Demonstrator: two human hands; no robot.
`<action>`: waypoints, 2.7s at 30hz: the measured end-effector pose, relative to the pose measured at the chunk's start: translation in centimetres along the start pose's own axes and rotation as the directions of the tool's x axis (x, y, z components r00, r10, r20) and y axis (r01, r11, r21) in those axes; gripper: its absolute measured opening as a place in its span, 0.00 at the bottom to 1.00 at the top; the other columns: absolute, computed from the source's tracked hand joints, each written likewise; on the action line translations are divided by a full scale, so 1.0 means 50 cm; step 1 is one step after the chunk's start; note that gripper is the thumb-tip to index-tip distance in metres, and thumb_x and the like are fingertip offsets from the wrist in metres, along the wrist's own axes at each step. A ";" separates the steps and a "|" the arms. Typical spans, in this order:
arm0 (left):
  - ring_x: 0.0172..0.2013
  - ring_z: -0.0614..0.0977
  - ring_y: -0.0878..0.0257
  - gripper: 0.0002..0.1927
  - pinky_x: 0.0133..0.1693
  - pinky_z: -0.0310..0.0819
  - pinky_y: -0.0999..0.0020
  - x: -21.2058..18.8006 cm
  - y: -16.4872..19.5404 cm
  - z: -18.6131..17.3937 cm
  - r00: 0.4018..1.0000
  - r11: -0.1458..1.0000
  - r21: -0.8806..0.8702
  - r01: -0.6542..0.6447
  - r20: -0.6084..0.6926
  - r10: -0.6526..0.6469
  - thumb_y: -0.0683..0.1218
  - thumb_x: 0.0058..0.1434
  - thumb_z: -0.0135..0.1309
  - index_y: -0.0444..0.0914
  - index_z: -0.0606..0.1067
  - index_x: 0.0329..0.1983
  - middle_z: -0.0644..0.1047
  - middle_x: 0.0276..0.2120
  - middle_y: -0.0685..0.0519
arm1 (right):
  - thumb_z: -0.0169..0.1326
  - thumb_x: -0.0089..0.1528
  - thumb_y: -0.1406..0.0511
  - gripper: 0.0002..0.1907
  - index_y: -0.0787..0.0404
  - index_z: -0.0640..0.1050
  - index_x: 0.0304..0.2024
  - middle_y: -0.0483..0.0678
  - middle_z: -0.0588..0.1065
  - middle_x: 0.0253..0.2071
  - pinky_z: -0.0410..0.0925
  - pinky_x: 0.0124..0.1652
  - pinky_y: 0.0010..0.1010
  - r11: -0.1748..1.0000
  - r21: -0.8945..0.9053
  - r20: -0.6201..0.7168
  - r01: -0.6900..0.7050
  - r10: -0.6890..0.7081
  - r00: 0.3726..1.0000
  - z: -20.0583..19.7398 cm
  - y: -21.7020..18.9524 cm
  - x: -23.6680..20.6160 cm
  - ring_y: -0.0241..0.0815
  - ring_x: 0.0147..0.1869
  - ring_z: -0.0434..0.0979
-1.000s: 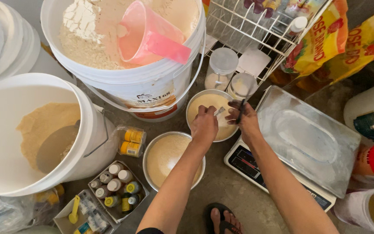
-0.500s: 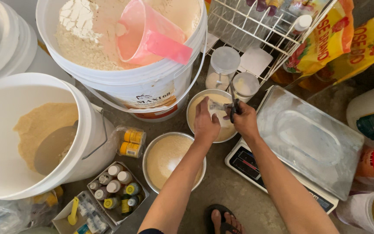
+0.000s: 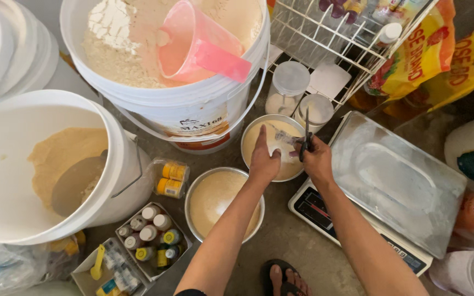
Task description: The person mixes dry powdery ingredients in a large bowl set on a bucket, stirring with a spatula by hand. They then scoop white powder from a plastic jar with a spoon into a smaller bowl, use a digital scale, cut open a packet with scissors, and add liquid from small bottles into the mixture while seated on the floor.
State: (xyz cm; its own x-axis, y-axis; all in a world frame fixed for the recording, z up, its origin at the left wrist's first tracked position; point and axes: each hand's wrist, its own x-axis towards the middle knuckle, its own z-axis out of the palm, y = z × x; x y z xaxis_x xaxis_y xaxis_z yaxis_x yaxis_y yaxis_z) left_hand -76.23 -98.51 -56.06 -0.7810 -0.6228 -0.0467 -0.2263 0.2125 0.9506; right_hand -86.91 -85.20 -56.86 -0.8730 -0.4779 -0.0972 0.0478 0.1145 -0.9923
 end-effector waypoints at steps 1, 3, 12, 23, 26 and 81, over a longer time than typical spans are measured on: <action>0.70 0.64 0.44 0.44 0.68 0.56 0.59 -0.001 0.004 -0.010 0.999 1.000 0.014 -0.026 -0.041 0.026 0.40 0.58 0.55 0.37 0.51 0.77 0.61 0.72 0.39 | 0.56 0.63 0.72 0.09 0.70 0.77 0.45 0.48 0.78 0.37 0.69 0.36 0.27 1.000 -0.011 -0.007 -0.005 0.005 1.000 -0.001 -0.003 -0.004 0.40 0.38 0.83; 0.70 0.63 0.44 0.41 0.68 0.56 0.56 -0.010 0.017 -0.036 0.985 0.979 0.117 -0.166 -0.033 0.171 0.42 0.56 0.58 0.38 0.57 0.74 0.62 0.71 0.39 | 0.56 0.63 0.72 0.08 0.70 0.77 0.45 0.48 0.79 0.38 0.71 0.38 0.27 0.997 -0.059 0.036 0.047 -0.045 0.998 -0.002 -0.012 -0.017 0.39 0.39 0.83; 0.62 0.73 0.47 0.13 0.68 0.58 0.43 -0.159 0.116 -0.311 0.779 0.645 0.520 -0.560 0.067 0.623 0.44 0.58 0.57 0.41 0.77 0.47 0.75 0.57 0.45 | 0.62 0.60 0.70 0.13 0.66 0.81 0.47 0.47 0.83 0.39 0.74 0.44 0.28 0.886 -0.226 0.449 0.405 -0.274 0.850 0.139 -0.194 -0.128 0.35 0.42 0.82; 0.37 0.84 0.50 0.07 0.39 0.80 0.60 -0.410 0.147 -0.792 0.551 0.960 0.239 -0.144 -0.787 0.278 0.43 0.63 0.57 0.35 0.78 0.42 0.80 0.38 0.43 | 0.62 0.62 0.67 0.13 0.64 0.76 0.47 0.43 0.78 0.33 0.75 0.38 0.26 0.890 0.190 0.699 0.415 -0.419 0.580 0.662 -0.442 -0.336 0.31 0.38 0.81; 0.36 0.85 0.49 0.11 0.41 0.78 0.57 -0.381 0.088 -0.927 0.442 0.992 0.116 0.051 -0.893 0.082 0.48 0.65 0.56 0.35 0.79 0.42 0.82 0.36 0.42 | 0.63 0.61 0.65 0.13 0.63 0.76 0.45 0.43 0.78 0.32 0.75 0.36 0.26 0.897 0.209 0.695 0.389 -0.416 0.587 0.779 -0.454 -0.370 0.31 0.35 0.80; 0.57 0.78 0.47 0.16 0.66 0.61 0.43 -0.318 0.251 -0.547 0.740 0.710 0.598 -0.370 -0.272 0.615 0.44 0.63 0.57 0.38 0.76 0.53 0.77 0.56 0.44 | 0.53 0.65 0.54 0.22 0.60 0.72 0.55 0.55 0.72 0.56 0.59 0.62 0.41 0.671 -0.186 0.771 0.718 -0.353 0.530 0.639 0.035 -0.349 0.48 0.64 0.67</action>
State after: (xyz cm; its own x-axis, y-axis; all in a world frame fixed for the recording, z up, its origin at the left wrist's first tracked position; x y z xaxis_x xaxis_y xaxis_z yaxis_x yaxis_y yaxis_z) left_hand -50.73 -106.55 -34.97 -0.5592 -0.5351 0.6333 -0.2199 0.8322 0.5090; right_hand -56.10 -104.47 -59.38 -0.1051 -0.9652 0.2394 -0.6844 -0.1044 -0.7215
